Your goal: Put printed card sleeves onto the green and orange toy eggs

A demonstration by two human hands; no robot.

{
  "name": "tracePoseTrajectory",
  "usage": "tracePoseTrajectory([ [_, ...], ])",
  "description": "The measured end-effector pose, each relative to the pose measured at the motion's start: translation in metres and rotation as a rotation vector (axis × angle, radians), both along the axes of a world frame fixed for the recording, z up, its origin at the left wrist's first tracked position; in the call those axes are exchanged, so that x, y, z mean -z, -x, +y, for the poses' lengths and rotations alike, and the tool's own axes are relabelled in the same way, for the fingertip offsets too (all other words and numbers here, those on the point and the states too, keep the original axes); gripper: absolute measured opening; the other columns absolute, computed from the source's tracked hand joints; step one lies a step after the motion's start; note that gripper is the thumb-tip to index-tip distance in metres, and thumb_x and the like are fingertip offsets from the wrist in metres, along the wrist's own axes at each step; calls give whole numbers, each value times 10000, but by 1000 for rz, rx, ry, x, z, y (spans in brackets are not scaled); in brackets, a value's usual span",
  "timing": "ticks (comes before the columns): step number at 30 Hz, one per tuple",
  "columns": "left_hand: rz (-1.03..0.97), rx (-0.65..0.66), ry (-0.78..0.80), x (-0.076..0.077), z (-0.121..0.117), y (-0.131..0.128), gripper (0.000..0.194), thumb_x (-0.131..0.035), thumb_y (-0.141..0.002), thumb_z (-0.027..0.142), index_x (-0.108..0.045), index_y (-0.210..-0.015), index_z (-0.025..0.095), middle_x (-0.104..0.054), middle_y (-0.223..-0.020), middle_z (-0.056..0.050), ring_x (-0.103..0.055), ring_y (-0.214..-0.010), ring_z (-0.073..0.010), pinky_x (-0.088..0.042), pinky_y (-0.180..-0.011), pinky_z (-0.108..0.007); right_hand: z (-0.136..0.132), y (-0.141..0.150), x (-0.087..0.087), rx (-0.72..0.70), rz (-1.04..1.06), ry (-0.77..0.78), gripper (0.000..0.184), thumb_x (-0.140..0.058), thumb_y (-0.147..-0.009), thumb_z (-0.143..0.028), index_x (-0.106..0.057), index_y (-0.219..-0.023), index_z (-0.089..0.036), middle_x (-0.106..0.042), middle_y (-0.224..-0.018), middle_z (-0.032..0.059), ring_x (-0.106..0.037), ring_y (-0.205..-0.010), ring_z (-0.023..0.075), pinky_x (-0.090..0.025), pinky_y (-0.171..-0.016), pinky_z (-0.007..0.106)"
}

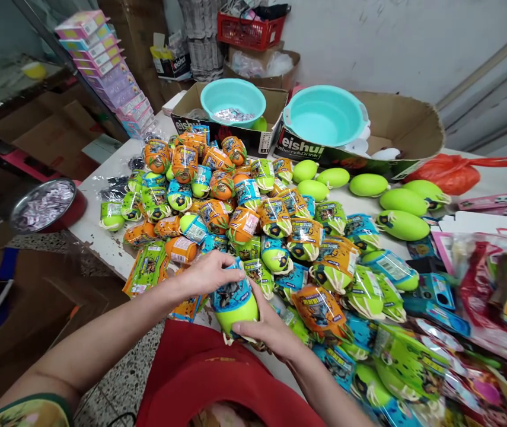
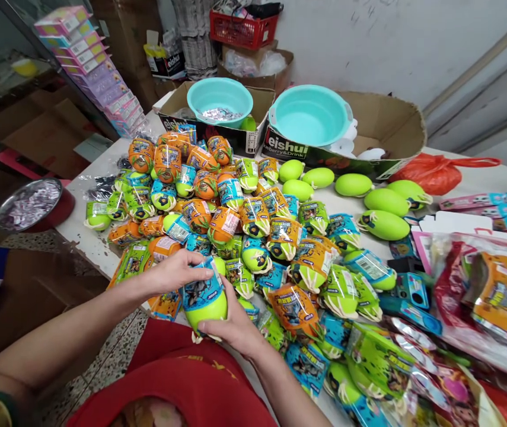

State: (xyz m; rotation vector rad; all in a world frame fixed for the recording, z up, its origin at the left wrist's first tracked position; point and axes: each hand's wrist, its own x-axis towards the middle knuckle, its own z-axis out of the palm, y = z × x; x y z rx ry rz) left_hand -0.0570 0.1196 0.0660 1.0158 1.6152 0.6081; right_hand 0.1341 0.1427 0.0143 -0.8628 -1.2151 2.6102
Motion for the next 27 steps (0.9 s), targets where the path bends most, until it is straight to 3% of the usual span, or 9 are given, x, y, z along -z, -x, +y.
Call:
tracePoseTrajectory([
  [4,84,64,-60,2,-1,-3,324,-574,-769,418,-617,-628,129,-534,-627,14,-458,-622,-125,-355,-555,-223,-4,3,4,-1,1,12,963,-816,-567,-239,-288,-1372,-264,-538,-1278,58,-531,-1132,268,-413,-961,423],
  [8,14,150,-85,0,-8,-4,307,-573,-786,406,-611,-632,144,-530,-615,24,-462,-608,-126,-358,-564,-231,-8,4,3,-3,54,217,832,-809,-556,-242,-416,-1289,-258,-618,-1161,48,-601,-1018,264,-450,-904,419],
  [9,-9,115,-120,-1,-11,-4,274,-578,-789,398,-639,-689,151,-573,-671,12,-499,-656,-142,-385,-609,-238,-9,4,1,15,77,263,780,-797,-568,-250,-447,-1265,-267,-629,-1141,41,-607,-1010,264,-452,-900,417],
  [11,-22,-106,-219,-2,-19,-3,255,-613,-776,385,-670,-921,183,-648,-922,-31,-556,-873,-194,-414,-772,-263,-11,3,-3,71,106,307,695,-771,-597,-269,-490,-1233,-279,-641,-1123,33,-600,-1030,265,-451,-906,411],
  [13,-45,-381,-260,2,-31,-3,436,-668,-739,386,-603,-1137,220,-606,-1159,-65,-513,-1080,-236,-387,-901,-292,-15,1,-7,121,97,303,650,-754,-616,-282,-509,-1218,-265,-641,-1132,42,-586,-1058,267,-447,-918,408],
  [14,-113,-449,-225,6,-38,-4,504,-682,-726,400,-575,-1185,222,-591,-1200,-80,-503,-1115,-252,-384,-921,-310,-18,-1,-8,137,86,299,650,-751,-620,-287,-506,-1221,-252,-636,-1147,51,-581,-1067,269,-445,-923,409],
  [19,-721,-217,100,24,-64,-18,536,-703,-699,432,-610,-1145,151,-665,-1080,-119,-591,-1013,-289,-430,-901,-393,-31,-12,-5,143,55,313,775,-769,-606,-326,-419,-1293,-244,-605,-1210,71,-571,-1088,277,-432,-938,430],
  [24,-747,-187,107,25,-64,-28,562,-758,-637,404,-621,-1127,167,-676,-1063,-87,-595,-1009,-274,-425,-922,-380,-28,-22,-4,176,48,287,586,-651,-742,-473,-473,-1251,-245,-583,-1239,77,-555,-1119,265,-428,-937,432],
  [27,-699,-133,117,26,-64,-29,566,-762,-615,435,-635,-1097,167,-685,-1028,-75,-596,-989,-277,-430,-905,-383,-27,-26,-2,149,16,173,565,-711,-692,-437,-539,-1176,-200,-627,-1165,87,-568,-1093,282,-423,-945,444],
])
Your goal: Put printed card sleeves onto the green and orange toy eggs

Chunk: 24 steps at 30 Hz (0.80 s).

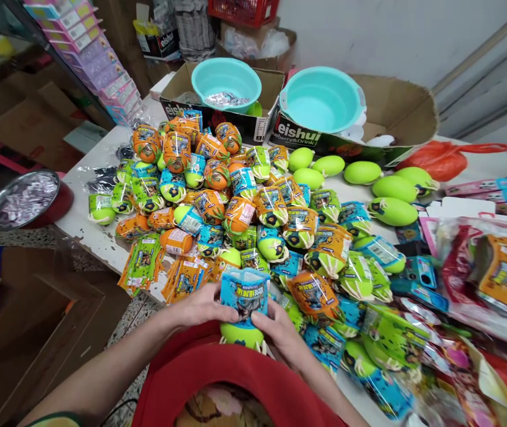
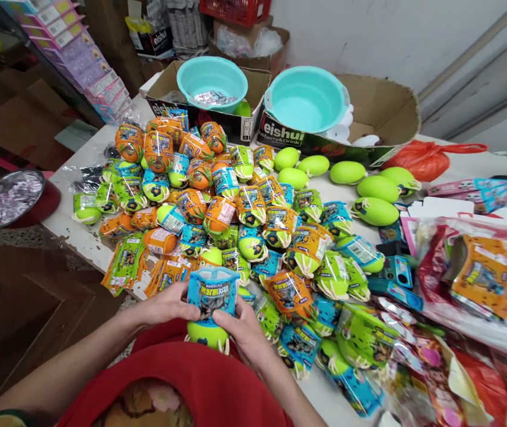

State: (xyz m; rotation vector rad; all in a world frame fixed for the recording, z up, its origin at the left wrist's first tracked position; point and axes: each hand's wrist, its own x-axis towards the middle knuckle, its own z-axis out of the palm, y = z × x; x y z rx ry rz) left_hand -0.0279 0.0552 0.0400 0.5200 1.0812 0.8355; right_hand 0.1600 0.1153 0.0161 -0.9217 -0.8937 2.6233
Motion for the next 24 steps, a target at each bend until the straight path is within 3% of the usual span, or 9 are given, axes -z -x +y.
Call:
tracePoseTrajectory([
  [8,-148,-90,140,-9,-19,-11,604,-800,-552,383,-631,-1100,196,-693,-987,-74,-609,-976,-284,-426,-901,-384,-12,-13,14,-69,-137,-124,653,-796,-554,-471,-565,-1106,-210,-653,-1129,70,-584,-1051,306,-429,-930,451],
  [11,-118,-150,196,-11,-19,-16,604,-803,-530,412,-649,-1071,191,-699,-963,-90,-602,-977,-305,-437,-875,-390,-12,-10,9,-71,-105,-112,645,-795,-568,-448,-560,-1120,-209,-658,-1118,64,-594,-1032,287,-423,-934,434],
  [14,-56,-178,142,-5,-9,-19,599,-791,-556,437,-651,-1081,186,-691,-989,-108,-600,-962,-306,-445,-859,-380,3,-6,-5,-48,-28,-111,691,-806,-560,-388,-539,-1172,-208,-650,-1128,50,-593,-1036,273,-429,-934,412],
  [16,12,-207,59,0,4,-21,630,-781,-584,433,-617,-1149,208,-667,-1059,-112,-607,-934,-287,-468,-817,-356,28,-11,-16,16,-32,-170,699,-809,-553,-359,-539,-1179,-204,-647,-1129,47,-595,-1025,267,-440,-924,404],
  [18,92,-275,1,5,15,-19,673,-772,-601,433,-570,-1215,243,-639,-1125,-114,-619,-886,-269,-496,-740,-326,71,-29,-25,147,-162,-315,643,-798,-565,-363,-566,-1138,-189,-658,-1095,60,-609,-977,263,-460,-891,397],
  [21,211,-334,41,21,17,-4,611,-740,-628,466,-601,-1179,241,-657,-1092,-111,-637,-847,-263,-520,-698,-303,159,-80,-25,431,-572,-657,517,-745,-624,-421,-601,-1046,-160,-681,-993,89,-629,-855,249,-491,-806,385],
  [23,312,-338,141,44,5,19,533,-725,-630,498,-659,-1083,225,-691,-1015,-93,-639,-897,-275,-527,-749,-298,222,-122,-14,561,-902,-915,561,-718,-625,-461,-592,-1064,-134,-673,-976,103,-626,-819,252,-496,-766,387],
  [24,372,-355,195,59,-4,33,522,-736,-604,511,-678,-1037,224,-700,-1000,-80,-629,-955,-287,-528,-777,-296,251,-142,-5,551,-1087,-1056,594,-703,-621,-473,-590,-1080,-114,-668,-951,107,-623,-809,256,-496,-743,380],
])
